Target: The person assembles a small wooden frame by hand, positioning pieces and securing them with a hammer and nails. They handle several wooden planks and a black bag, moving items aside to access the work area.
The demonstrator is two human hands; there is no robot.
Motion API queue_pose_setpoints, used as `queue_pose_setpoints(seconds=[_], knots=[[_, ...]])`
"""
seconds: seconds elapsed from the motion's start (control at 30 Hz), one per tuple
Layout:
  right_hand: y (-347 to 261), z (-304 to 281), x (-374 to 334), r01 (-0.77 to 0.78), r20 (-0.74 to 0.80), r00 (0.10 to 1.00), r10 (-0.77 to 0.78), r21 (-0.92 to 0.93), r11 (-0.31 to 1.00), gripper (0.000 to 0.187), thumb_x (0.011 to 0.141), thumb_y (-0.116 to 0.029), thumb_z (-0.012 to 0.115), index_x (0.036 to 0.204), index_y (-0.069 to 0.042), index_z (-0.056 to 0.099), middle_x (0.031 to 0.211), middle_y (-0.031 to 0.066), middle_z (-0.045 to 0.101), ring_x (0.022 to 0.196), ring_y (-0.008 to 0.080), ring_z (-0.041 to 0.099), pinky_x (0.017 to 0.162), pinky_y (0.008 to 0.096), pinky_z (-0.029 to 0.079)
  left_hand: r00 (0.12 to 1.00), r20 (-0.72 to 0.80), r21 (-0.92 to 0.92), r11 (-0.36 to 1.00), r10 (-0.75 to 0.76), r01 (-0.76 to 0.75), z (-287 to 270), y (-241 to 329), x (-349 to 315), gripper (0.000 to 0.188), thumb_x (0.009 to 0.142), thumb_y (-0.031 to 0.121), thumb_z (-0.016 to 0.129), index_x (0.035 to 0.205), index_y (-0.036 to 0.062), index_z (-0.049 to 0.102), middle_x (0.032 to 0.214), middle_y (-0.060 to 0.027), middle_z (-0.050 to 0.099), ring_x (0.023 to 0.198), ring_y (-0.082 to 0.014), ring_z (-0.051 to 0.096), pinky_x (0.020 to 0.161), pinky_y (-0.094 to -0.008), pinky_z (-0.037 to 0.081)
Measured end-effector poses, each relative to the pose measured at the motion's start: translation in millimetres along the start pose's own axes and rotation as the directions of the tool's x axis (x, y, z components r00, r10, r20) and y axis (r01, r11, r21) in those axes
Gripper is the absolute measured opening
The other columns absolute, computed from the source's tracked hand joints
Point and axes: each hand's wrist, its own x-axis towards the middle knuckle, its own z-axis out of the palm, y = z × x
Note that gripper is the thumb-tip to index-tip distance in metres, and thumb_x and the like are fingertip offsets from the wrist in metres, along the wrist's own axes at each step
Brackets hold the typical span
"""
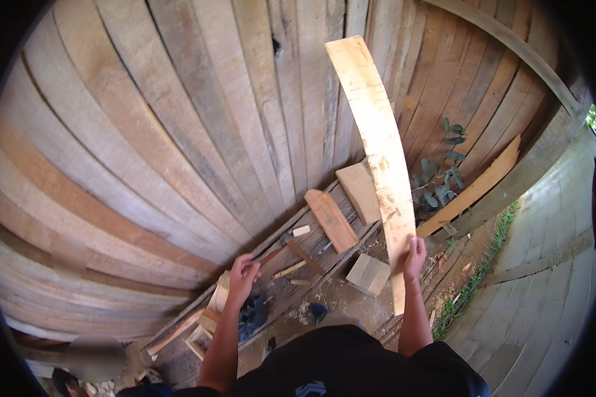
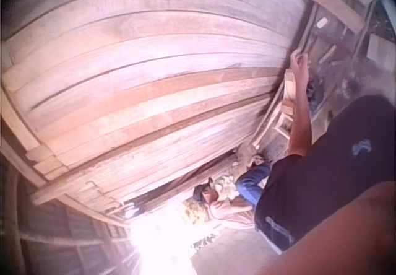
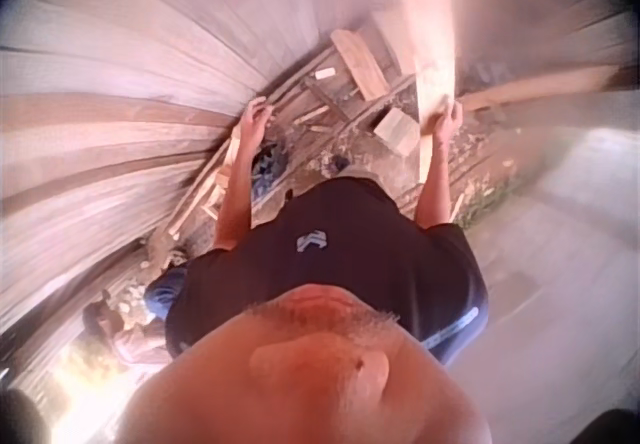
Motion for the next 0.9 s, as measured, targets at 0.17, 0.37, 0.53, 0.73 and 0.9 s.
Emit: queue_pose_setpoints(seconds=[0.17,0.37,0.53,0.73,0.9], knots=[[0.9,-18.1,-4.4,-0.008,0.065,0.998,0.01,-0.033,0.999,0.028,0.094,-0.021,0.064,0.074,-0.002,0.063,0.067,-0.0071,0.051,0.064,0.0034,0.042,0.058,0.022,0.033,0.991,0.073,-0.063,0.992,0.11,-0.106,-18.2,24.6,-1.5,0.042,0.098,0.023,0.055,0.135,0.0085,0.041,0.112,-0.012,0.062,0.08,-0.0124,0.062,0.066,-0.0237,0.048],[-14.8,-14.8,2.9,0.06,0.339,0.941,-0.018,-0.114,0.992,0.028,0.09,-0.019,0.07,0.067,-0.005,0.062,0.057,-0.009,0.044,0.052,0.0024,0.032,0.047,0.0237,0.021,0.974,-0.061,-0.301,0.927,0.217,-0.225,-69.2,66.6,-12.5,0.075,0.095,0.065,0.032,0.145,0.0079,0.029,0.125,-0.0196,0.055,0.096,-0.0265,0.064,0.08,-0.0351,0.051],[-22.9,13.8,15.5,0.193,0.616,0.788,0.008,-0.259,0.947,0.03,0.086,-0.02,0.073,0.068,0.0,0.06,0.061,-0.0064,0.047,0.058,0.0048,0.038,0.053,0.025,0.03,0.962,-0.235,-0.307,0.929,0.137,-0.207,-126.4,76.3,-40.7,0.078,0.094,0.066,0.031,0.145,0.0061,0.029,0.128,-0.0223,0.054,0.099,-0.0302,0.065,0.079,-0.0375,0.054],[-9.4,63.8,27.4,0.408,0.773,0.633,0.029,-0.366,0.836,0.036,0.083,-0.033,0.075,0.076,0.001,0.068,0.057,0.0029,0.056,0.054,0.0107,0.046,0.054,0.0288,0.039,0.868,-0.477,-0.225,0.974,-0.138,0.031,-157.0,55.5,-90.4,0.058,0.094,0.043,0.056,0.135,0.0022,0.047,0.112,-0.0133,0.064,0.089,-0.0182,0.067,0.068,-0.0278,0.054],[-2.7,123.1,17.3,0.566,0.853,0.516,0.072,-0.403,0.719,0.043,0.083,-0.044,0.07,0.08,-0.001,0.071,0.063,0.0144,0.062,0.057,0.0237,0.059,0.059,0.0363,0.046,0.837,-0.521,-0.016,0.983,-0.166,0.185,-163.4,7.8,-139.0,0.044,0.087,0.031,0.073,0.114,-0.0012,0.062,0.096,-0.0069,0.068,0.081,-0.0094,0.063,0.065,-0.0251,0.051]])
